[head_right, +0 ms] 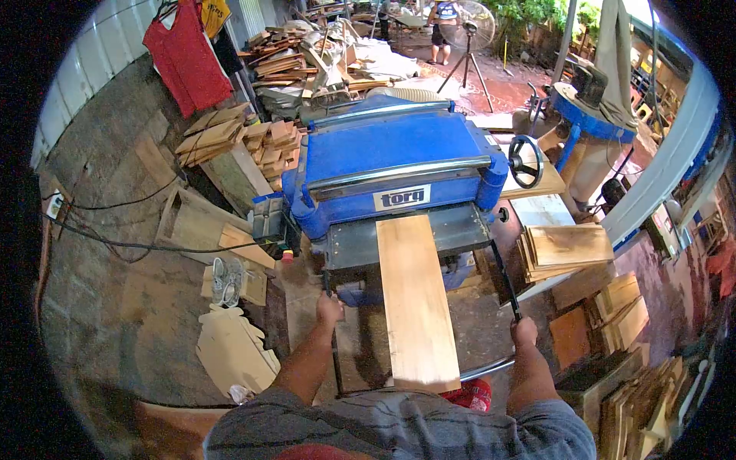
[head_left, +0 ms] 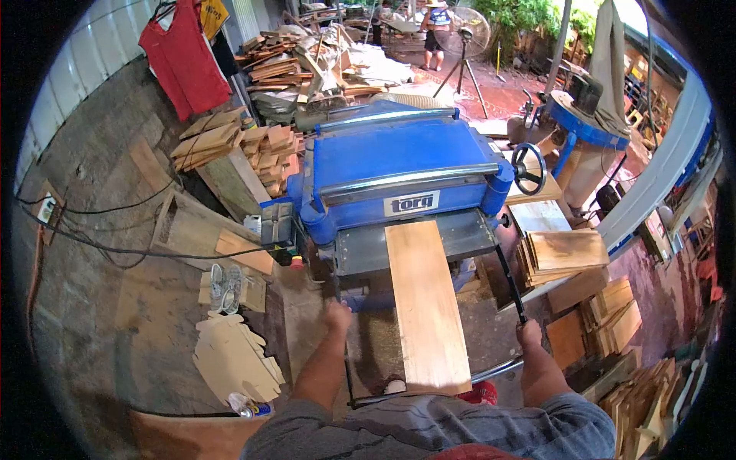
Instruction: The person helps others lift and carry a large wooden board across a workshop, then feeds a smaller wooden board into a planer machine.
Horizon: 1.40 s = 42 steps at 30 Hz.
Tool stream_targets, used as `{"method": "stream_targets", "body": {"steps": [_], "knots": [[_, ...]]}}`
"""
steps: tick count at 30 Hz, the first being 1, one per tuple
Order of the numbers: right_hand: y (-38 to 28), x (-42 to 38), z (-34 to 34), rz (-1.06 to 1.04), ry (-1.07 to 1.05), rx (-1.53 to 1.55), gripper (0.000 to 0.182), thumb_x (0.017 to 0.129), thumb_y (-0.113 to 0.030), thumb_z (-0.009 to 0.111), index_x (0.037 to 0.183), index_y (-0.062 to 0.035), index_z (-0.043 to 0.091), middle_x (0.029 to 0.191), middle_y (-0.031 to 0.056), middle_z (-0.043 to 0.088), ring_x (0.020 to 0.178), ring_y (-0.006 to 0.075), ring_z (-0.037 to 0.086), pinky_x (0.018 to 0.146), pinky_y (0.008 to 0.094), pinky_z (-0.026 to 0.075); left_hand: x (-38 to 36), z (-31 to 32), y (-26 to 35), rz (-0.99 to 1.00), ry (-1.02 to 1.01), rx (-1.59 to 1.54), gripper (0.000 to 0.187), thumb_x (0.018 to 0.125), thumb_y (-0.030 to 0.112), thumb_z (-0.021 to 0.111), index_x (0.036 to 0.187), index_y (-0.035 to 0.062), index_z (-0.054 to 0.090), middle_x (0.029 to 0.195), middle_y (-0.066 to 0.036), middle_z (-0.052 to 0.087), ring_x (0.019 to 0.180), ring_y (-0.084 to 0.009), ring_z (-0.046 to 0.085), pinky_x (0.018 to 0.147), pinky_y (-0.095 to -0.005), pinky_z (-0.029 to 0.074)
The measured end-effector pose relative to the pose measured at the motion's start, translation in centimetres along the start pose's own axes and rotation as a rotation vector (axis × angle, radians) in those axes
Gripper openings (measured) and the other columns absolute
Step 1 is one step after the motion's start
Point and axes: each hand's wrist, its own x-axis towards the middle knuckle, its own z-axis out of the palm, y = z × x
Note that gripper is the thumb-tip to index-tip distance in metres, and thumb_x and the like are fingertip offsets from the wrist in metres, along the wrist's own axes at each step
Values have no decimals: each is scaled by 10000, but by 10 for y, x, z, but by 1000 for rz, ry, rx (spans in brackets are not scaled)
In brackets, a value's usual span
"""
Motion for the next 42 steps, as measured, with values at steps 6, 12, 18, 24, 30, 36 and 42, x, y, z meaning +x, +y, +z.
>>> {"method": "stream_targets", "body": {"steps": [6, 12, 18, 24, 30, 36, 42], "knots": [[-8, -10, -13, 19, -33, 9, 328, 834, -322, 576, 949, -26, 659, 950, 198, 651, 900, 378, 620, 803, 456, 491, -1, -3, 5, -21, 4, -60, 360, 810, 202, 617, 1094, -7, 544, 1032, -227, 615, 961, -395, 589, 834, -468, 454], [-19, -19, -28, 23, -31, 33, 327, 837, -321, 576, 962, -30, 657, 962, 201, 649, 920, 370, 619, 813, 451, 488, -13, -26, 26, -47, -93, -20, 332, 783, 141, 641, 1067, -5, 549, 1006, -243, 617, 967, -410, 582, 832, -471, 454], [-13, -14, -19, 19, -38, 54, 344, 832, -327, 583, 987, -25, 640, 997, 203, 639, 929, 369, 617, 806, 447, 494, -5, -18, 22, 30, -45, -43, 295, 798, 157, 623, 1032, -7, 549, 984, -243, 622, 941, -417, 589, 805, -471, 466], [-6, -14, -13, 20, -47, -6, 326, 828, -331, 585, 987, -52, 643, 1004, 193, 639, 952, 368, 607, 823, 454, 485, -1, -13, 13, -41, -39, 38, 325, 807, 159, 603, 1081, -6, 545, 1000, -240, 622, 963, -416, 587, 819, -474, 464], [-13, -16, -22, 51, -70, -2, 297, 840, -311, 567, 1011, -82, 645, 1007, 187, 639, 967, 363, 603, 830, 449, 483, 3, -14, 8, -85, -137, 30, 335, 789, 134, 610, 1087, -4, 540, 1010, -235, 619, 959, -415, 587, 811, -486, 462], [-17, -19, -27, 41, -69, 20, 284, 840, -288, 562, 1015, -79, 643, 1019, 189, 635, 970, 366, 601, 840, 442, 479, 9, -8, 4, -115, -133, -82, 318, 774, 128, 624, 1057, 5, 546, 961, -225, 626, 917, -410, 597, 783, -480, 466], [-6, -10, -13, 24, -44, 31, 320, 833, -327, 578, 1008, -68, 643, 995, 200, 637, 965, 363, 600, 840, 447, 476, -5, -22, 13, 4, -174, 75, 323, 796, 116, 610, 1079, -15, 528, 913, -222, 634, 892, -395, 610, 764, -468, 474]]}}
